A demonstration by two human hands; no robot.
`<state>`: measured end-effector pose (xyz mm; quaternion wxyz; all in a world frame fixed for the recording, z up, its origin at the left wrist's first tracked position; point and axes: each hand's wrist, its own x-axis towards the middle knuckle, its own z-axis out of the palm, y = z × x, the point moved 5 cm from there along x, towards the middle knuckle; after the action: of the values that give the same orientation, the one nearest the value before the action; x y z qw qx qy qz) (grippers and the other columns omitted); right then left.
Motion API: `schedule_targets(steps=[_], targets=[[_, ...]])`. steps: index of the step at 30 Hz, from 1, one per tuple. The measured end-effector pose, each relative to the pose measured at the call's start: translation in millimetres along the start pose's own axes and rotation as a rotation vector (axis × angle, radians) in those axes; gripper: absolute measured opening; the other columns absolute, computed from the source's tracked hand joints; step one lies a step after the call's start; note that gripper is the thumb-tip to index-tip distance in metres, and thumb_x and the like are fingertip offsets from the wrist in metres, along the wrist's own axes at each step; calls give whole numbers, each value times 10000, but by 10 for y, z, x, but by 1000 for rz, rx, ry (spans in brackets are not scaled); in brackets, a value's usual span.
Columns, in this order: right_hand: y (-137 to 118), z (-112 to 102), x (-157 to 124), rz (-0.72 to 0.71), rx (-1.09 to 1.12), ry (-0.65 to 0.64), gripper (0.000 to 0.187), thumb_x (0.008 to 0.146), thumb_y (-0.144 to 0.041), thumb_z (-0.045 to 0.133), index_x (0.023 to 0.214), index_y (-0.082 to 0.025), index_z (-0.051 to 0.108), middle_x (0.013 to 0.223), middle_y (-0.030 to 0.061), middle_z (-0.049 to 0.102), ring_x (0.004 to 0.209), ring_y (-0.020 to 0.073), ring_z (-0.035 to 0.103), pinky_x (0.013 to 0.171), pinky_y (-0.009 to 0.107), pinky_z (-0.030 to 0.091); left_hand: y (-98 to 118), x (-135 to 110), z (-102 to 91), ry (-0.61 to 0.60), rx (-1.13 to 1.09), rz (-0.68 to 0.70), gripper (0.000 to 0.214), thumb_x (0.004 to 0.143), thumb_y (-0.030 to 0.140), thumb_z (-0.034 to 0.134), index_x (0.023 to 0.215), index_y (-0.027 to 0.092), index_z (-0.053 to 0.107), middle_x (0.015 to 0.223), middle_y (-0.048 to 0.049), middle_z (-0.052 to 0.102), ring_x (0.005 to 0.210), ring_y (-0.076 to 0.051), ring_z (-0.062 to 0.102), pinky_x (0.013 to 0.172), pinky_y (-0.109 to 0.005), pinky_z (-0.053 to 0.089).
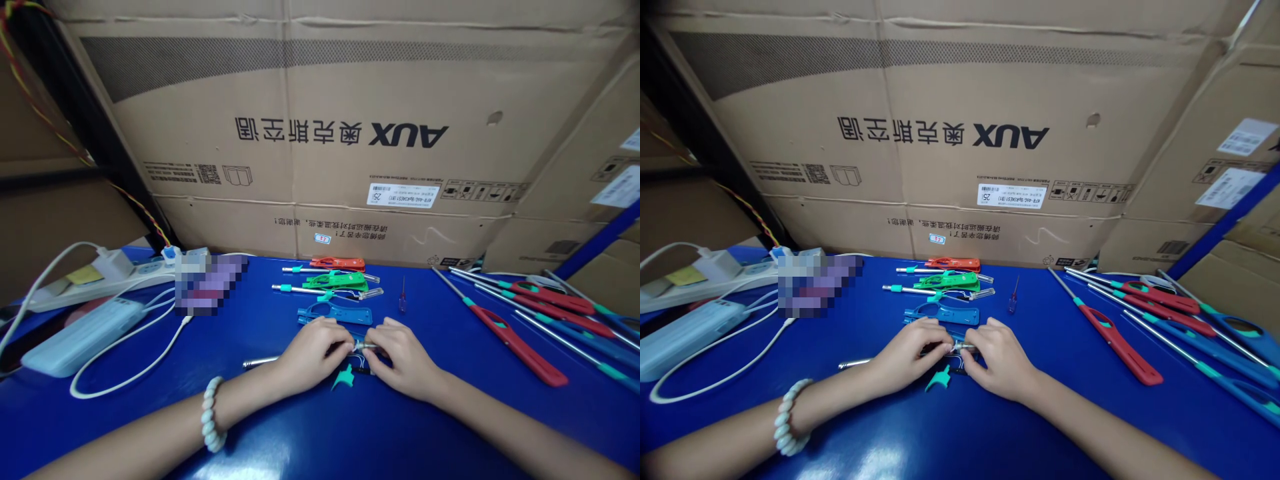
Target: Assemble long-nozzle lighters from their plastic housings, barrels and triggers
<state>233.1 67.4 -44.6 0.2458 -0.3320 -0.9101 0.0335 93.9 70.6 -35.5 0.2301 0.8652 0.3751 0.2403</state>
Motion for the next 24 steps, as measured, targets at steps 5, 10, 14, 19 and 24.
schedule_targets(steps=[5, 10, 14, 19, 24], targets=[[-16, -86, 5, 17, -57, 114, 184, 915, -228, 435, 751, -188, 509, 724, 40, 566, 668, 176, 466, 648, 304, 325, -43, 54, -124, -5, -151, -12, 187, 905, 226, 538, 815, 165, 690, 799, -21, 643, 772, -154, 555, 697, -247, 404], [-15, -101, 0, 19, -21, 122, 186, 939, -236, 430, 799, -183, 541, 794, 56, 578, 730, 187, 479, 687, 318, 368, -64, 80, -392, 47, -130, -17, 154, 903, 227, 547, 930, 186, 693, 888, -30, 628, 819, -161, 564, 739, -269, 424], [-21, -77, -7, -4, -13, 95, 183, 957, -243, 428, 858, -181, 569, 819, 57, 595, 753, 188, 511, 729, 329, 385, -175, -33, -522, 24, 71, 5, 157, 910, 205, 522, 920, 197, 679, 891, -33, 644, 894, -189, 559, 835, -326, 427], [-67, -61, 16, -62, 21, 3, 177, 974, -231, 400, 921, -185, 563, 851, 57, 601, 782, 188, 518, 770, 337, 386, -340, -232, -491, -20, 276, 56, 181, 917, 184, 498, 991, 213, 660, 943, -43, 614, 889, -192, 530, 794, -319, 439], [-71, -71, 32, -31, 75, -64, 135, 963, -198, 404, 899, -188, 522, 889, 61, 608, 828, 197, 503, 749, 341, 360, -284, -268, -430, -51, 266, 60, 186, 923, 177, 488, 1005, 208, 651, 934, -39, 592, 889, -191, 528, 795, -313, 442]])
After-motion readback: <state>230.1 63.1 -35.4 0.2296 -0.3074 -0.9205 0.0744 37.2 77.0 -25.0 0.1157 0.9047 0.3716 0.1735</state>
